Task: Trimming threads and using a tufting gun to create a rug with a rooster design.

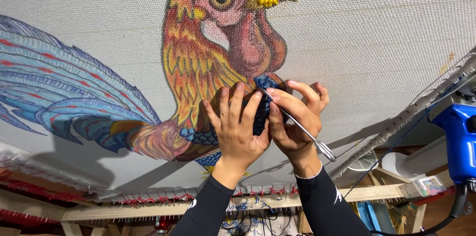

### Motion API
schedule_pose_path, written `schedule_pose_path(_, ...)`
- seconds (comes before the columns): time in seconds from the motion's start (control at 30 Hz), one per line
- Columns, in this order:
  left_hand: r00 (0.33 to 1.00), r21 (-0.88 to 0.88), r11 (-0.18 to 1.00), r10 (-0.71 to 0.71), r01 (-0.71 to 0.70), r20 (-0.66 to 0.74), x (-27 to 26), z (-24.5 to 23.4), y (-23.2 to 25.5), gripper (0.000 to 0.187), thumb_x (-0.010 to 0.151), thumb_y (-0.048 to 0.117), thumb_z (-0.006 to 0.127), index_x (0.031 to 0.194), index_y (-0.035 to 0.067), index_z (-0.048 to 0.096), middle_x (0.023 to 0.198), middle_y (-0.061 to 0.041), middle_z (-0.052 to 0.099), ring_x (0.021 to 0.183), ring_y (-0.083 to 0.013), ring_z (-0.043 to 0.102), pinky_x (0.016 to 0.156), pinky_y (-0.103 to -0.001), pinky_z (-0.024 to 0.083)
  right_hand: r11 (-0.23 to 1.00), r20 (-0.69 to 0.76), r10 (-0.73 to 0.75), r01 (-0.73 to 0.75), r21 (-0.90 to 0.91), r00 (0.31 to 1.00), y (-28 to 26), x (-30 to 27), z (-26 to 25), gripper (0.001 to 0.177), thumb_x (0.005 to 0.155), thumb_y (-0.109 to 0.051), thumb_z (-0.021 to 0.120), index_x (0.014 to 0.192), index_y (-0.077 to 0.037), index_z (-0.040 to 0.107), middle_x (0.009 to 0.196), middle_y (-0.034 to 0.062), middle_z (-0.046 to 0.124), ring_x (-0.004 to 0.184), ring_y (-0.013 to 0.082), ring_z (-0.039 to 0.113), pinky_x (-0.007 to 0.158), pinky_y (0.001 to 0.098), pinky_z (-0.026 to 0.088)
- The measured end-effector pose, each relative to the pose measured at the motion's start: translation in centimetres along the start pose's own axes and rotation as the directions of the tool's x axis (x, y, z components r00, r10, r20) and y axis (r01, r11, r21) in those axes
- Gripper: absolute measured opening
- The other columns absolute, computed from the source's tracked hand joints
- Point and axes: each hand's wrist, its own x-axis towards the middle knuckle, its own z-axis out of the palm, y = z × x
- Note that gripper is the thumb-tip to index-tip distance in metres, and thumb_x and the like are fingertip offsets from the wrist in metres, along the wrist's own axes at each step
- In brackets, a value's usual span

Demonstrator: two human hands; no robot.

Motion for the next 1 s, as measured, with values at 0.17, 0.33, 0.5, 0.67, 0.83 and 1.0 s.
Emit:
schedule_pose_path(0.17, 1.000, 0.002, 1.000, -0.016, 0.016, -0.007, 0.0, 0.1, 0.1, 0.055, 0.102, 0.039, 0.066, 0.152, 0.020, 0.049, 0.165, -0.007, 0.037, 0.159, -0.0318, 0.024, 0.130, -0.065, 0.003, 1.000, -0.007, -0.004, 0.004, -0.022, 1.000, -0.1, 0.2, 0.2, 0.012, 0.099, -0.012, 0.072, 0.111, -0.010, 0.067, 0.112, 0.0014, 0.077, 0.122, 0.0253, 0.062, 0.123, 0.0469, 0.025)
schedule_pose_path(0.33, 0.999, 0.030, 0.999, -0.037, 0.037, -0.016, 0.1, 0.1, 0.2, 0.055, 0.103, 0.037, 0.065, 0.153, 0.020, 0.050, 0.165, -0.005, 0.039, 0.160, -0.0293, 0.024, 0.131, -0.063, 0.004, 0.998, 0.027, -0.022, 0.024, -0.054, 0.999, -0.2, 0.8, 0.5, 0.014, 0.098, -0.012, 0.072, 0.112, -0.009, 0.069, 0.114, 0.0032, 0.076, 0.120, 0.0264, 0.059, 0.121, 0.0478, 0.023)
schedule_pose_path(0.5, 1.000, 0.024, 0.999, -0.029, 0.028, 0.005, 0.5, -0.4, 0.5, 0.055, 0.102, 0.037, 0.065, 0.152, 0.020, 0.051, 0.165, -0.008, 0.037, 0.159, -0.0325, 0.023, 0.130, -0.064, 0.004, 0.999, -0.006, -0.026, 0.026, -0.029, 1.000, 0.3, 0.3, 0.4, 0.012, 0.100, -0.013, 0.071, 0.111, -0.010, 0.067, 0.113, 0.0015, 0.076, 0.121, 0.0248, 0.060, 0.121, 0.0477, 0.024)
schedule_pose_path(0.67, 0.999, 0.003, 0.999, -0.037, 0.037, 0.008, 0.6, -0.5, 0.6, 0.055, 0.101, 0.038, 0.065, 0.151, 0.020, 0.052, 0.163, -0.008, 0.037, 0.158, -0.0327, 0.025, 0.129, -0.065, 0.004, 0.999, -0.002, -0.045, 0.045, -0.021, 0.999, 0.2, 0.5, 0.2, 0.013, 0.101, -0.013, 0.071, 0.113, -0.011, 0.065, 0.113, 0.0007, 0.077, 0.122, 0.0246, 0.060, 0.121, 0.0475, 0.025)
schedule_pose_path(0.83, 0.999, 0.022, 0.999, -0.032, 0.032, 0.001, 0.6, -0.4, 0.7, 0.055, 0.103, 0.040, 0.065, 0.152, 0.020, 0.052, 0.164, -0.008, 0.036, 0.158, -0.0329, 0.025, 0.129, -0.065, 0.004, 0.999, 0.012, -0.033, 0.034, -0.042, 0.999, 0.1, 0.6, 0.2, 0.013, 0.102, -0.013, 0.071, 0.113, -0.011, 0.065, 0.113, 0.0004, 0.076, 0.122, 0.0250, 0.060, 0.121, 0.0472, 0.025)
schedule_pose_path(1.0, 0.998, 0.068, 0.997, -0.047, 0.045, 0.029, 0.4, -0.5, 0.6, 0.053, 0.102, 0.035, 0.064, 0.152, 0.022, 0.053, 0.164, -0.006, 0.038, 0.159, -0.0318, 0.026, 0.131, -0.065, 0.006, 0.995, 0.037, -0.038, 0.042, -0.095, 0.999, -0.4, 1.2, 0.3, 0.016, 0.097, -0.013, 0.072, 0.112, -0.010, 0.069, 0.111, 0.0029, 0.076, 0.119, 0.0267, 0.058, 0.117, 0.0475, 0.025)
